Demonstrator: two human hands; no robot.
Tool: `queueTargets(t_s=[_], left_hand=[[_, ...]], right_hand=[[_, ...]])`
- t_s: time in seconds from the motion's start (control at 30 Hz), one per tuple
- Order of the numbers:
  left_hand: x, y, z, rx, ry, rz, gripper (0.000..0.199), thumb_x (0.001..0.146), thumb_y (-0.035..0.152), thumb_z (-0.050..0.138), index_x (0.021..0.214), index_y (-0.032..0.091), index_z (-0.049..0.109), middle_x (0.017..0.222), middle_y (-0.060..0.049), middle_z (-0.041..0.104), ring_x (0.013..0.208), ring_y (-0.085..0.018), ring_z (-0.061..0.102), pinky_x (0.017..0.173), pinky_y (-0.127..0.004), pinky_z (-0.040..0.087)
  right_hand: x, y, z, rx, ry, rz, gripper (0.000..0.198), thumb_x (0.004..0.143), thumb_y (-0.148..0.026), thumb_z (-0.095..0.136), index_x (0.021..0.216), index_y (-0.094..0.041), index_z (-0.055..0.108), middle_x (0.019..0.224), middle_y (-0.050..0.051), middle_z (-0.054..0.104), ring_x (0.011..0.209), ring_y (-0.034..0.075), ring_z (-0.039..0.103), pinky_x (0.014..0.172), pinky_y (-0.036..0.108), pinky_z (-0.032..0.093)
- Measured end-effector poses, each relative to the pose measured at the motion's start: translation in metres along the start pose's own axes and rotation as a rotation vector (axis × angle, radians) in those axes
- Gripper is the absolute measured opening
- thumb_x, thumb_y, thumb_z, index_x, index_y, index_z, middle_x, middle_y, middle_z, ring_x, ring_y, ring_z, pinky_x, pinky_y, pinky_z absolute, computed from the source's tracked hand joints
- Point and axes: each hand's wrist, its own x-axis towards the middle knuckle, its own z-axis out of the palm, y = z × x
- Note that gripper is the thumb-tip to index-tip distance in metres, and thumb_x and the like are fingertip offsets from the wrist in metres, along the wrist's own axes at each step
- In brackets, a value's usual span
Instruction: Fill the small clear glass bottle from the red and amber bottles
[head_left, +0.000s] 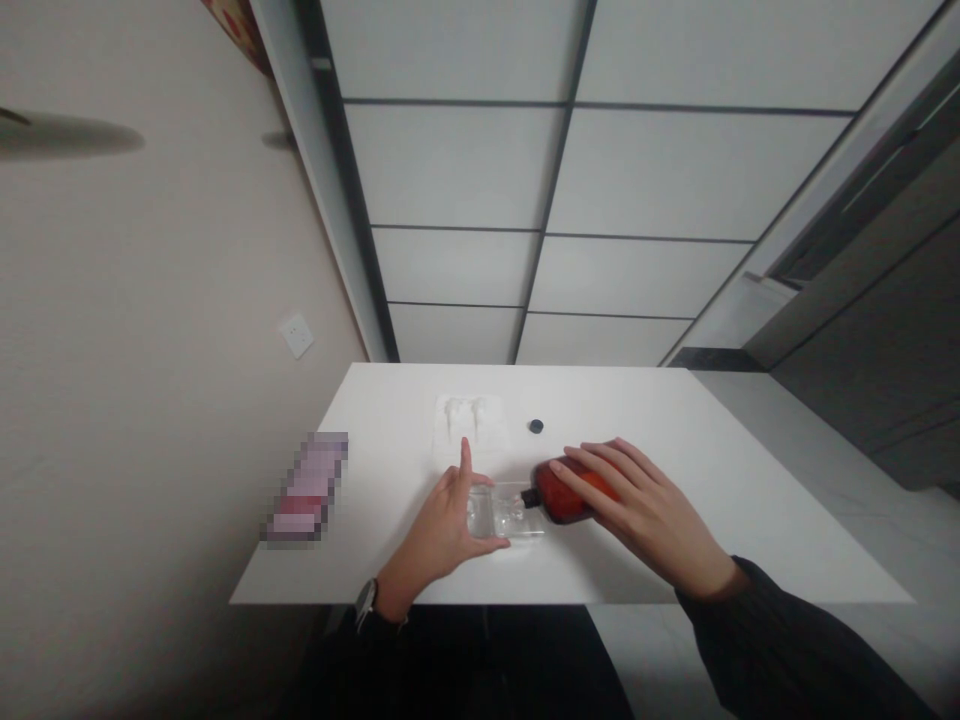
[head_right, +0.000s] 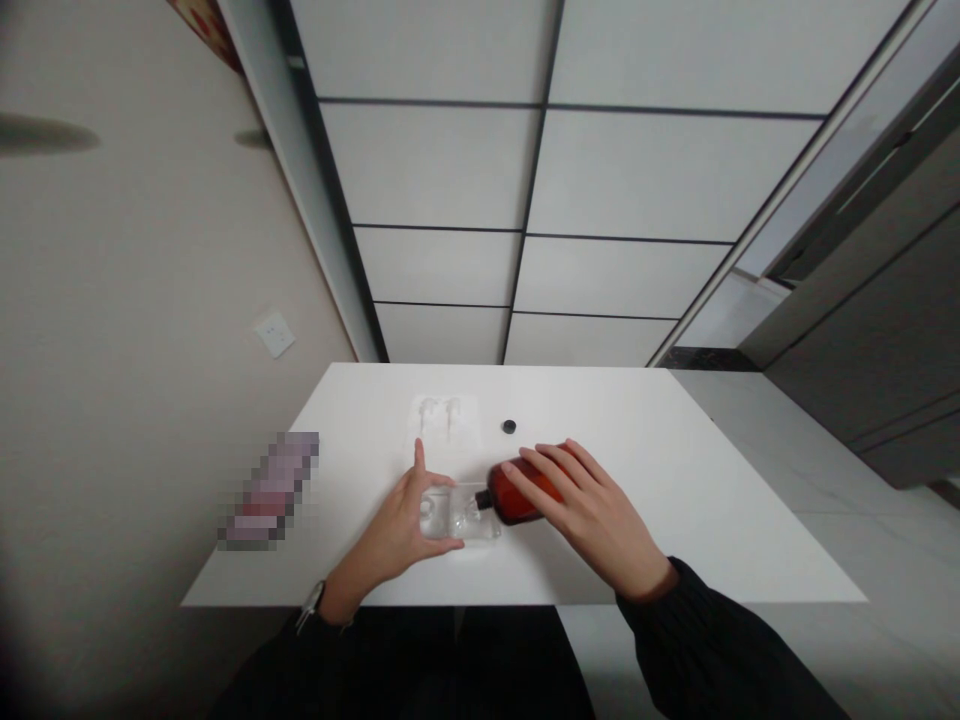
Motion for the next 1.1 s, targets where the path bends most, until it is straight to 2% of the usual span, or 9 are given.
queueTargets(t_s=[0.1, 0.8, 1.1], left_hand=[[0.0007, 0.0043, -0.0004, -0.026, 0.004, -0.044, 0.163, 0.069, 0.022, 0.099, 0.161, 0.032, -0.035, 0.131, -0.010, 0.066, 0.122, -0.032, 0.062, 0.113, -0.058, 0.048], [0.0028, 0.0071, -0.0045, -0.033, -0.026, -0.066, 0.150, 0.070, 0.026, 0.097, 0.169, 0.032, -0.017, 0.129, -0.010, 0.067, 0.120, -0.032, 0.061, 0.112, -0.056, 0.047], [0.0030, 0.0102, -0.0069, -0.045, -0.037, -0.072, 0.148, 0.072, 0.026, 0.096, 0.169, 0.031, -0.016, 0.130, -0.010, 0.067, 0.121, -0.032, 0.059, 0.112, -0.057, 0.046]], right_hand=[[0.0011, -0.0004, -0.0013, -0.008, -0.005, -0.012, 0.052, 0.099, -0.003, 0.053, 0.150, -0.015, 0.055, 0.138, 0.015, 0.070, 0.124, 0.032, 0.065, 0.107, 0.055, 0.054], [0.0025, -0.0009, -0.0037, 0.013, -0.023, 0.010, 0.058, 0.099, -0.003, 0.053, 0.155, -0.020, 0.051, 0.138, 0.013, 0.070, 0.126, 0.030, 0.066, 0.112, 0.055, 0.053], [0.0060, -0.0003, -0.0083, 0.006, -0.041, -0.006, 0.058, 0.098, -0.002, 0.053, 0.153, -0.020, 0.053, 0.138, 0.013, 0.070, 0.127, 0.030, 0.064, 0.114, 0.055, 0.050]])
